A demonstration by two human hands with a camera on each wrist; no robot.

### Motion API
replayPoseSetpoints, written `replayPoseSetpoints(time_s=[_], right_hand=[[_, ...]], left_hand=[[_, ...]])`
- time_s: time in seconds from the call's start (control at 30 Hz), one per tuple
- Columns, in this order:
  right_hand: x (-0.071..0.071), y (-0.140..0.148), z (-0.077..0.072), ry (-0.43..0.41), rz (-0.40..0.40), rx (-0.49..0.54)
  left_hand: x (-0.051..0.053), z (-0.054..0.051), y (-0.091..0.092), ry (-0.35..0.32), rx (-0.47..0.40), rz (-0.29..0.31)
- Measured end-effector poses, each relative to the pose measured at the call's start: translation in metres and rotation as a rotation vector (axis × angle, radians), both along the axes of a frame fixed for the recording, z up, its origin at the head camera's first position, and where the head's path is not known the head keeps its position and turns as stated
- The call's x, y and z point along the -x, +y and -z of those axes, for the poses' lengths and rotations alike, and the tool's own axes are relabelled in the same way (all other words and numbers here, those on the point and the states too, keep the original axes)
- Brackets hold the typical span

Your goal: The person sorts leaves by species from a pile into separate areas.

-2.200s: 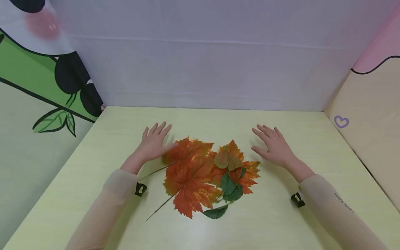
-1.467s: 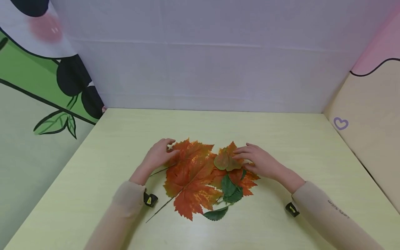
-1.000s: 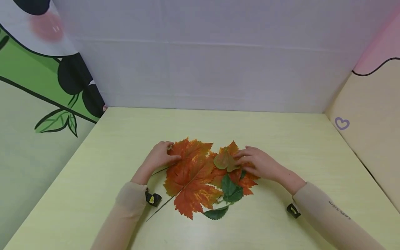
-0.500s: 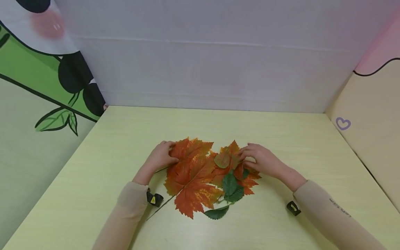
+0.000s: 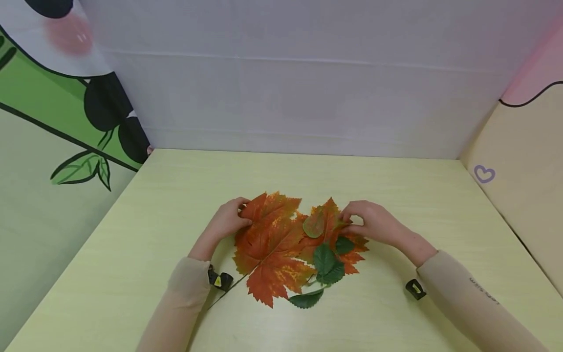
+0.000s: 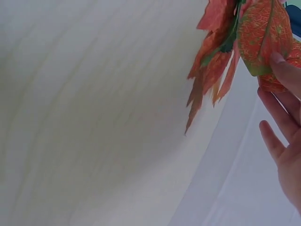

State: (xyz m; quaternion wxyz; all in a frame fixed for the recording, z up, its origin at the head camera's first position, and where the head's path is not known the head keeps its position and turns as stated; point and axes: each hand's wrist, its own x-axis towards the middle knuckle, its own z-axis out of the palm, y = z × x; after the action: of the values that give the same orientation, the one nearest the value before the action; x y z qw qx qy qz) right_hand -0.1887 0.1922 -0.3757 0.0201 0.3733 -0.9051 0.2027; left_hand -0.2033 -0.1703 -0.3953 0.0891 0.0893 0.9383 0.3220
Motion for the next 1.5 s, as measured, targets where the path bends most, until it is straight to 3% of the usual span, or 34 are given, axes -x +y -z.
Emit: replayPoseSetpoints(time_s=[0.13,0.47,0.87,1.17,1.3,1.5], right_hand=[[-0.001,0.004,-0.003,-0.031,0.014,-0.011],[-0.004,0.006,-0.001,0.001,-0.006,0.02],[0.0,0.006,-0.001,-0.059,0.021,0.049],[0.003,0.012,0.003,0.018,0.051,0.121],[0.006,0.016,0.001,0.051,0.079,0.136],[0.014,0.029,0.001,0.038,0.188,0.146]], left_hand=[[0.0,0.001,0.0,-0.019,-0.017,-0.029],[-0.004,0.001,0.003,-0.042,-0.036,-0.096],[-0.001,0.002,0.004,-0.047,-0.045,-0.098],[0.001,0.001,0.004,-0.059,-0.051,-0.107],[0.002,0.0,0.004,-0.06,-0.056,-0.109],[0.0,-0.002,0.004,-0.057,-0.047,-0.115]])
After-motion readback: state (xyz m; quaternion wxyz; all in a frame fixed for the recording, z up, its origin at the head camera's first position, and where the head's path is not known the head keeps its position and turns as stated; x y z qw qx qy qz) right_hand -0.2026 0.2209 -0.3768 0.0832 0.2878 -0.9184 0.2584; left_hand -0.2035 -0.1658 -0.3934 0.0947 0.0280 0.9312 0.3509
